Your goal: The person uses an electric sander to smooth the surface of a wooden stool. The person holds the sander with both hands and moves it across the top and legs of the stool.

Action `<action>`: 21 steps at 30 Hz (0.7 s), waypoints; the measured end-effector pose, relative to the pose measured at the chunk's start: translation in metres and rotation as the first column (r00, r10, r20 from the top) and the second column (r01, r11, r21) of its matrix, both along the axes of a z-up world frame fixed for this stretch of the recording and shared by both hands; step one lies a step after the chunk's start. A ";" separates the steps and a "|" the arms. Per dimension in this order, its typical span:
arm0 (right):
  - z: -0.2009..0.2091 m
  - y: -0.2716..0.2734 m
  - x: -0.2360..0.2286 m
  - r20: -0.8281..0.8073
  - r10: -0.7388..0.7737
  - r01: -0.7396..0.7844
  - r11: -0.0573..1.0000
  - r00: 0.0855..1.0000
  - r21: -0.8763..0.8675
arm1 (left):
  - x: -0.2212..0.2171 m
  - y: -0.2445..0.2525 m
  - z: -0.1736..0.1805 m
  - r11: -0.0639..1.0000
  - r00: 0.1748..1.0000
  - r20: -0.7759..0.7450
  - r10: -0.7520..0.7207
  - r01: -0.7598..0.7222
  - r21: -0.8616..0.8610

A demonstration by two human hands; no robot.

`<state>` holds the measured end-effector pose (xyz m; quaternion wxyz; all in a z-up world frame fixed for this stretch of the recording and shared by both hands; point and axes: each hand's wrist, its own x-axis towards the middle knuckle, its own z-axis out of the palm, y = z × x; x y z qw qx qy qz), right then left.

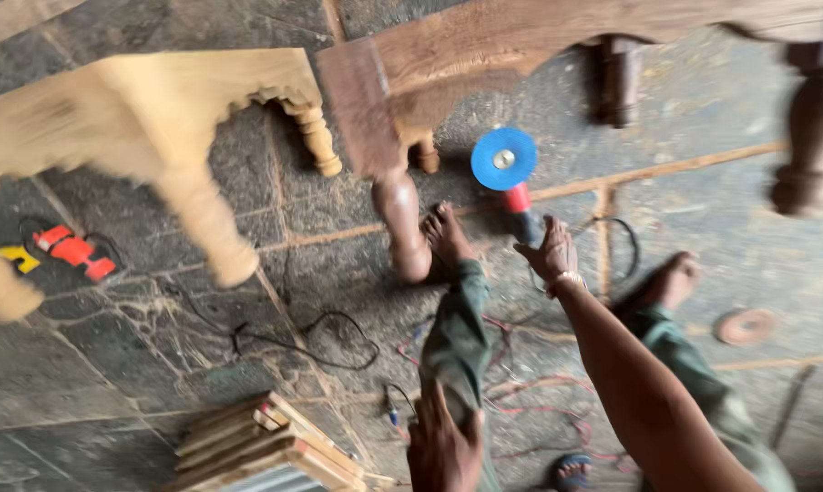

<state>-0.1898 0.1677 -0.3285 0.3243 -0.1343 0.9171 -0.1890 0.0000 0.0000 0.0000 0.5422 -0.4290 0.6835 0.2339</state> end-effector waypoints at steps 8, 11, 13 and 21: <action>-0.100 -0.050 0.004 -0.113 -0.282 0.284 0.959 0.953 0.004 | 0.069 0.051 -0.058 0.952 0.944 -0.329 -0.027 -0.077 -0.298; -0.093 -0.044 -0.006 -0.014 -0.312 0.312 0.950 0.950 -0.008 | 0.081 0.061 -0.074 0.919 0.871 -0.468 -0.149 -0.053 -0.391; -0.077 -0.040 -0.011 0.101 -0.415 0.413 0.910 0.904 0.037 | 0.083 0.062 -0.064 0.934 0.921 -0.387 -0.043 -0.101 -0.344; 0.150 -0.008 -0.024 0.472 -0.213 0.226 0.974 0.856 0.030 | 0.014 0.033 -0.022 0.989 0.948 -0.304 0.090 -0.120 -0.081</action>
